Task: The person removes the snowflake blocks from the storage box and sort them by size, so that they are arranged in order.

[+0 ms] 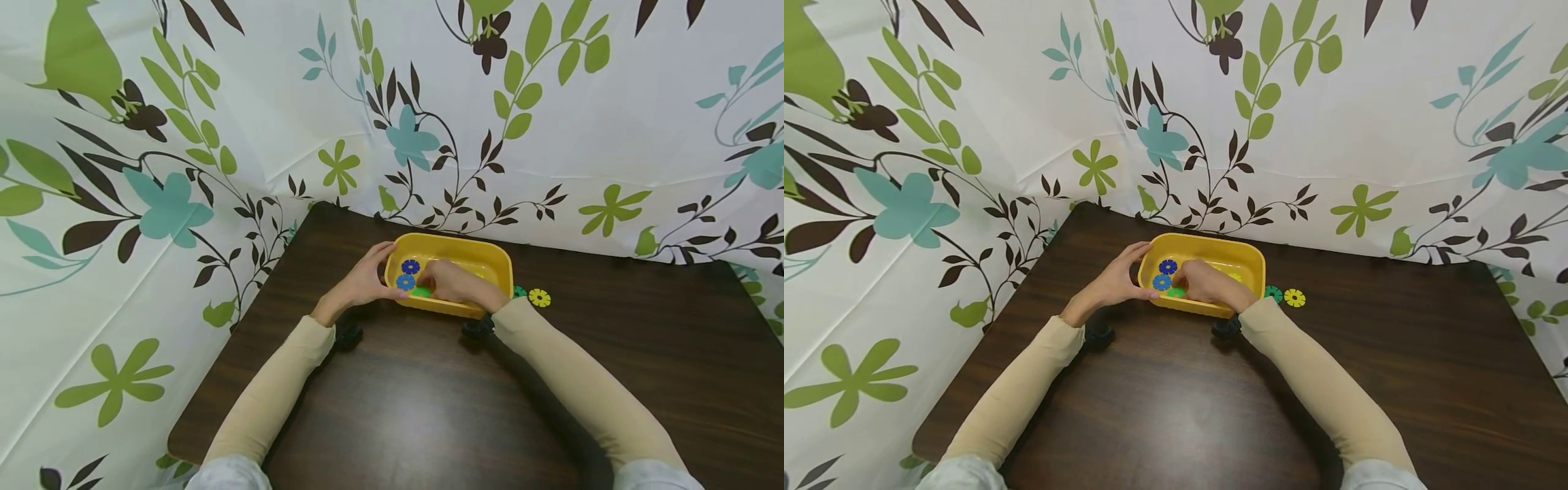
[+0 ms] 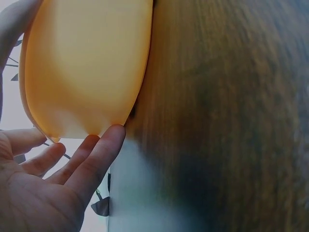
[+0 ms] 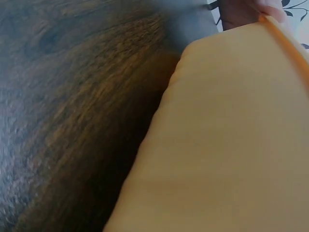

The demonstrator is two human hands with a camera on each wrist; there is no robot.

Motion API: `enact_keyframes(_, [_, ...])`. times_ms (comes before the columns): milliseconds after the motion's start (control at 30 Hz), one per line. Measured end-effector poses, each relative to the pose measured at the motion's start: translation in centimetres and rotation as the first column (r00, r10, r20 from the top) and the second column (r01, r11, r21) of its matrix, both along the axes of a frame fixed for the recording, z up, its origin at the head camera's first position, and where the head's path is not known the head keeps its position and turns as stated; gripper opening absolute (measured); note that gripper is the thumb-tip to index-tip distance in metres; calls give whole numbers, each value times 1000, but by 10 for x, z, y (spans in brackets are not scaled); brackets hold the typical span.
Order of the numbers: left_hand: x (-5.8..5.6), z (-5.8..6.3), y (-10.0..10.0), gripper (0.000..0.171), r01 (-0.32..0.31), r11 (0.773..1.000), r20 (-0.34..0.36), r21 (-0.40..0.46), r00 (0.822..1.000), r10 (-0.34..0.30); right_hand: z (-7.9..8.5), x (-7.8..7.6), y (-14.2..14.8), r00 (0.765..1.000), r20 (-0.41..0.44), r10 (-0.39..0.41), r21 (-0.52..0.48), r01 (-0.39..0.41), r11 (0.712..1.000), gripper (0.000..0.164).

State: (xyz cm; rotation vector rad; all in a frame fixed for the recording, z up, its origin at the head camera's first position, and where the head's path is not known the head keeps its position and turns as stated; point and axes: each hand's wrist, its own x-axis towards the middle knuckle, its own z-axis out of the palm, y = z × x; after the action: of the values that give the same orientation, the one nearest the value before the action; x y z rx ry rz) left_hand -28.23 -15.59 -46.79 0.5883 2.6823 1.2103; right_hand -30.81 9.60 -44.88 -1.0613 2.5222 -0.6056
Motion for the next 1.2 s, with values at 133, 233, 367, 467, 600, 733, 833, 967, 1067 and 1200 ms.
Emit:
enact_keyframes(133, [0, 0, 0, 115, 1, 1000, -5, 0, 1000, -1, 0, -1, -1, 1000, -9, 3, 11, -3, 1000, 25])
enact_keyframes(233, [1, 0, 0, 115, -4, 1000, -5, 5, 1000, 4, 0, -2, -2, 1000, -17, 0, 21, 0, 1000, 26])
enact_keyframes(367, [1, 0, -1, 115, -14, 1000, 4, 9, 1000, 14, 1, -3, -4, 1000, -25, -6, 27, 7, 1000, 27])
enact_keyframes(467, [2, 0, -1, 115, -13, 1000, 9, 8, 1000, 13, 1, -3, -3, 999, -38, -4, 26, 5, 1000, 25])
enact_keyframes(600, [2, 1, -1, 115, 2, 1000, -4, 9, 1000, -2, -1, -4, 1, 998, -57, -4, 10, 4, 1000, 19])
enact_keyframes(733, [1, 1, 0, 115, 12, 1000, -9, 12, 1000, -12, 2, -2, 6, 997, -63, -46, -12, 46, 999, 28])
enact_keyframes(833, [1, 0, 0, 116, 10, 1000, -3, 10, 1000, -10, 4, 0, 11, 994, -64, -87, -23, 85, 996, 38])
enact_keyframes(967, [1, 0, 0, 116, 2, 1000, 4, 11, 1000, -2, 9, 4, 17, 989, -65, -134, -46, 131, 990, 42])
enact_keyframes(1067, [1, -1, 0, 117, 2, 1000, 3, 9, 1000, -2, 14, 9, 24, 983, -60, -172, -70, 168, 983, 42])
enact_keyframes(1200, [2, -1, 0, 117, 1, 1000, -3, 11, 1000, -1, 23, 16, 36, 974, -61, -216, -101, 209, 973, 41])
